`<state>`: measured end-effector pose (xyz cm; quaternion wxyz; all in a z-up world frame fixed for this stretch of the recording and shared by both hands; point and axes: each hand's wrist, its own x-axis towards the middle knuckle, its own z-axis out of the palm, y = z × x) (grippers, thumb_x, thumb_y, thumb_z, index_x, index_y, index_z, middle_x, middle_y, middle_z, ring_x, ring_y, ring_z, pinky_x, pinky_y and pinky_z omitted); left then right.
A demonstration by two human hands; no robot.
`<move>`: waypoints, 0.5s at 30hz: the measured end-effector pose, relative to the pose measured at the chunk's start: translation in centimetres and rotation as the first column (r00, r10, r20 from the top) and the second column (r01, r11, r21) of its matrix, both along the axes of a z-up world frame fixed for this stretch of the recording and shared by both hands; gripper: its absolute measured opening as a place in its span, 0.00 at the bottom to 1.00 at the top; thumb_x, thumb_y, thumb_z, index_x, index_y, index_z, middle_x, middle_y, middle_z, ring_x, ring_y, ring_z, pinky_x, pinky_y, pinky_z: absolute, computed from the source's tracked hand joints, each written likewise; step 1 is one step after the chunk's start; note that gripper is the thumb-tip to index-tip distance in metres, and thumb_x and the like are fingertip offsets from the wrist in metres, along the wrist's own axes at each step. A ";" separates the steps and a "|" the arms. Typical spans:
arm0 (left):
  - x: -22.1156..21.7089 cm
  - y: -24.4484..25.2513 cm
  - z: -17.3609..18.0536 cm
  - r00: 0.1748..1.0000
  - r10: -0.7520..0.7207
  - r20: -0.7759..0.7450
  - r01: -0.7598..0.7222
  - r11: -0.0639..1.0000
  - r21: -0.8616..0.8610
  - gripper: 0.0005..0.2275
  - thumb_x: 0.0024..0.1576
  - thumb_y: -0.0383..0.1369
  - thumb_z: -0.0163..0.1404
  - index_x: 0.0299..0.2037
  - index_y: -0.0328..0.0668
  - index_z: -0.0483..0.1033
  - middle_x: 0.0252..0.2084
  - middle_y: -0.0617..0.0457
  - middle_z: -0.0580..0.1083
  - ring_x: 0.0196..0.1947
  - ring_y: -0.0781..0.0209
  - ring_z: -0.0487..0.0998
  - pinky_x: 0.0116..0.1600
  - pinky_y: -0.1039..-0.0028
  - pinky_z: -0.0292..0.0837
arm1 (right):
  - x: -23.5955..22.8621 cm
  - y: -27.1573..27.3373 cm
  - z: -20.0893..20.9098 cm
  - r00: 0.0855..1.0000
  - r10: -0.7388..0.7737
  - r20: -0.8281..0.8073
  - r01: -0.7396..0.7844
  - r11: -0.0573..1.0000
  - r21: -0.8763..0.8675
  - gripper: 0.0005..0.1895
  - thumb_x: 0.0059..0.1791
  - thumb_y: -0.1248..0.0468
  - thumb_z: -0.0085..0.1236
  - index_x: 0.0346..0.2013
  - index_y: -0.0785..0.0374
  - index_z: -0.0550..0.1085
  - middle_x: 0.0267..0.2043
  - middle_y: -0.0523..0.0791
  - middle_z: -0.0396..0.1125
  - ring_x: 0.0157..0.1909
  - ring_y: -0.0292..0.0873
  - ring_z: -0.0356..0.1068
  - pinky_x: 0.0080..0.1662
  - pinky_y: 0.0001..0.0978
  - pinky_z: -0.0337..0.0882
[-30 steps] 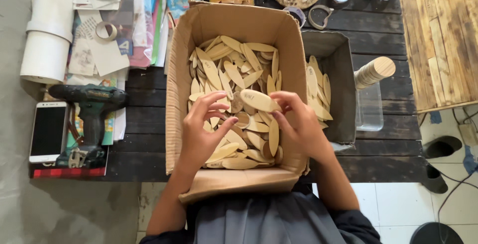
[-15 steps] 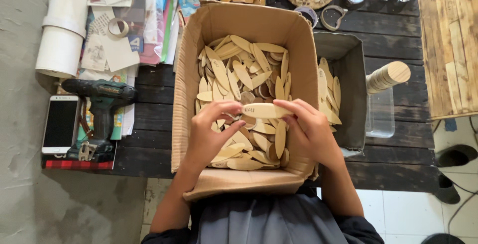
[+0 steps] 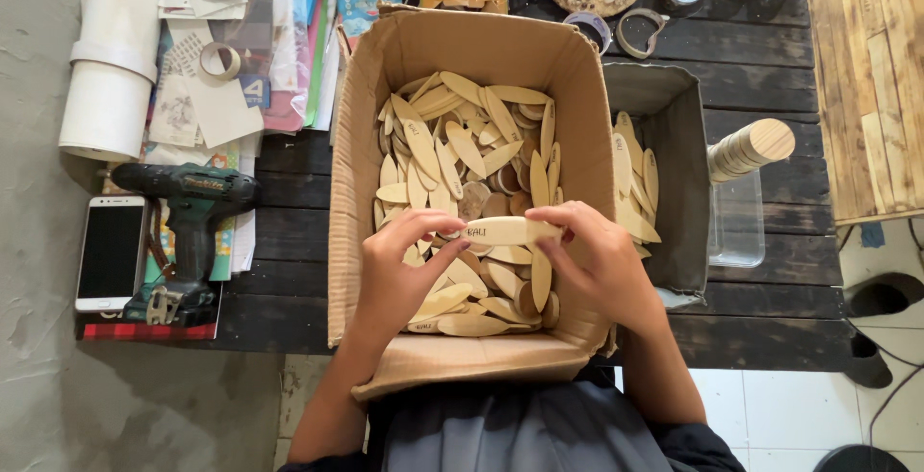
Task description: The person picks up small wooden tags from a cardboard box, inspects them by turning them over, and places them into a plastic container. The person repeats this process for multiple tags throughout the clip.
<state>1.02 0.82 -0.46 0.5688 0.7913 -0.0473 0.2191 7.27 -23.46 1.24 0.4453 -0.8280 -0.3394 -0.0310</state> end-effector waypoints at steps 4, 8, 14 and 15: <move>0.0 0.1 0.3 1.000 -0.001 0.005 0.001 1.000 0.018 0.09 0.50 0.26 0.65 0.38 0.50 0.84 0.35 0.59 0.81 0.34 0.63 0.83 0.40 0.78 0.79 | 0.1 -0.2 -0.4 1.000 0.028 0.010 -0.028 1.000 0.014 0.16 0.50 0.64 0.63 0.52 0.63 0.76 0.38 0.46 0.70 0.35 0.45 0.70 0.41 0.32 0.74; 0.1 0.2 0.3 0.999 0.000 0.036 -0.002 0.999 0.042 0.09 0.50 0.26 0.66 0.38 0.51 0.84 0.35 0.59 0.82 0.33 0.63 0.81 0.41 0.76 0.78 | 0.0 0.1 0.3 1.000 0.013 0.028 -0.013 1.000 -0.015 0.15 0.49 0.64 0.64 0.51 0.62 0.77 0.39 0.47 0.71 0.36 0.47 0.70 0.42 0.34 0.75; 0.1 0.2 0.4 0.999 0.001 0.047 -0.003 0.999 0.040 0.08 0.50 0.25 0.66 0.37 0.50 0.85 0.35 0.58 0.82 0.34 0.62 0.81 0.40 0.77 0.78 | 0.0 0.2 0.4 0.998 -0.018 0.056 0.020 0.999 -0.041 0.15 0.50 0.61 0.64 0.50 0.57 0.77 0.46 0.44 0.70 0.37 0.43 0.70 0.44 0.35 0.75; 0.1 0.3 0.4 0.999 -0.001 0.050 -0.001 0.999 0.038 0.08 0.50 0.26 0.65 0.37 0.50 0.85 0.35 0.58 0.82 0.34 0.62 0.81 0.40 0.77 0.78 | 0.0 0.2 0.3 0.997 -0.025 0.068 0.028 0.999 -0.045 0.15 0.49 0.60 0.64 0.50 0.56 0.77 0.47 0.44 0.68 0.38 0.43 0.70 0.45 0.35 0.75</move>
